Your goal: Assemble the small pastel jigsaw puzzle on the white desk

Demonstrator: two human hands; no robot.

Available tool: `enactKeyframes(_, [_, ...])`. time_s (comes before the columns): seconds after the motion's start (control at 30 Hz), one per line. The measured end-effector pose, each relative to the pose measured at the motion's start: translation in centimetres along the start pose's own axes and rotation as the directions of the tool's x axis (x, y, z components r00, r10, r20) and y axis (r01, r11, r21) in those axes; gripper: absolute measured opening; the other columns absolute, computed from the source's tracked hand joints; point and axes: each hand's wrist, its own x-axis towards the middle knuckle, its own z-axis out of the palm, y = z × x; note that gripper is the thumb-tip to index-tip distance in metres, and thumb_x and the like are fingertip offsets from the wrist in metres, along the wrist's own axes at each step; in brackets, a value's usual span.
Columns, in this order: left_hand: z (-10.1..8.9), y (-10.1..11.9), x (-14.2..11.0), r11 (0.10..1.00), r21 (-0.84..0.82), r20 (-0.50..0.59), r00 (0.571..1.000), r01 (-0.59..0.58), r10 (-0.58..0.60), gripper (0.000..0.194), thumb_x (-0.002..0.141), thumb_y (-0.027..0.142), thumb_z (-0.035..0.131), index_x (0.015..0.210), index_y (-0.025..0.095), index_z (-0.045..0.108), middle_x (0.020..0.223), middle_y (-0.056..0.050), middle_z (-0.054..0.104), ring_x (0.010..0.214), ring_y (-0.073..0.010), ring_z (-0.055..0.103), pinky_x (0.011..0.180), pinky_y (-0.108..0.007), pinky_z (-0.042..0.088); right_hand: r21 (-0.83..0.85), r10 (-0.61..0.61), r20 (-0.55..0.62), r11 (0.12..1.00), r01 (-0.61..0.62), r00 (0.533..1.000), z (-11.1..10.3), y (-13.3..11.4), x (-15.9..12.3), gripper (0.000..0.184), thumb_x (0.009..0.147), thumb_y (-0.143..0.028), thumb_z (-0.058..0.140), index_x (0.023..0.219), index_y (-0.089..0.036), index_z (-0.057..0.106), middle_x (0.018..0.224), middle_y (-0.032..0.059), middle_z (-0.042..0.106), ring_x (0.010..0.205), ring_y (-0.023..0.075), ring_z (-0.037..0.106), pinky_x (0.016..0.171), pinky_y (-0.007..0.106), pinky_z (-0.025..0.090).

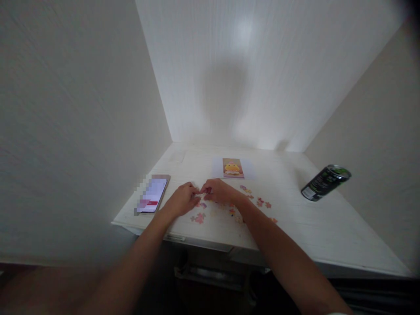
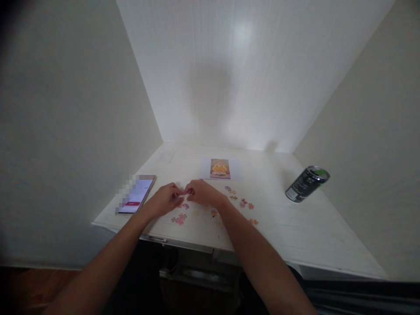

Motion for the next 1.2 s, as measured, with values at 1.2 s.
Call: enactKeyframes(1.2, [1.2, -0.1, -1.4, 0.98, 0.11, -0.154, 0.971, -0.166, 0.182, 0.017, 0.094, 0.028, 0.056, 0.097, 0.024, 0.073, 0.106, -0.007, 0.056, 0.097, -0.0232, 0.051, 0.086, -0.04, 0.042, -0.117, 0.083, -0.02, 0.99, -0.085, 0.996, -1.7, 1.5, -0.7, 0.013, 0.081, -0.016, 0.065, 0.088, -0.016, 0.077, 0.088, 0.008, 0.073, 0.074, 0.0152, 0.063, 0.071, 0.025, 0.045])
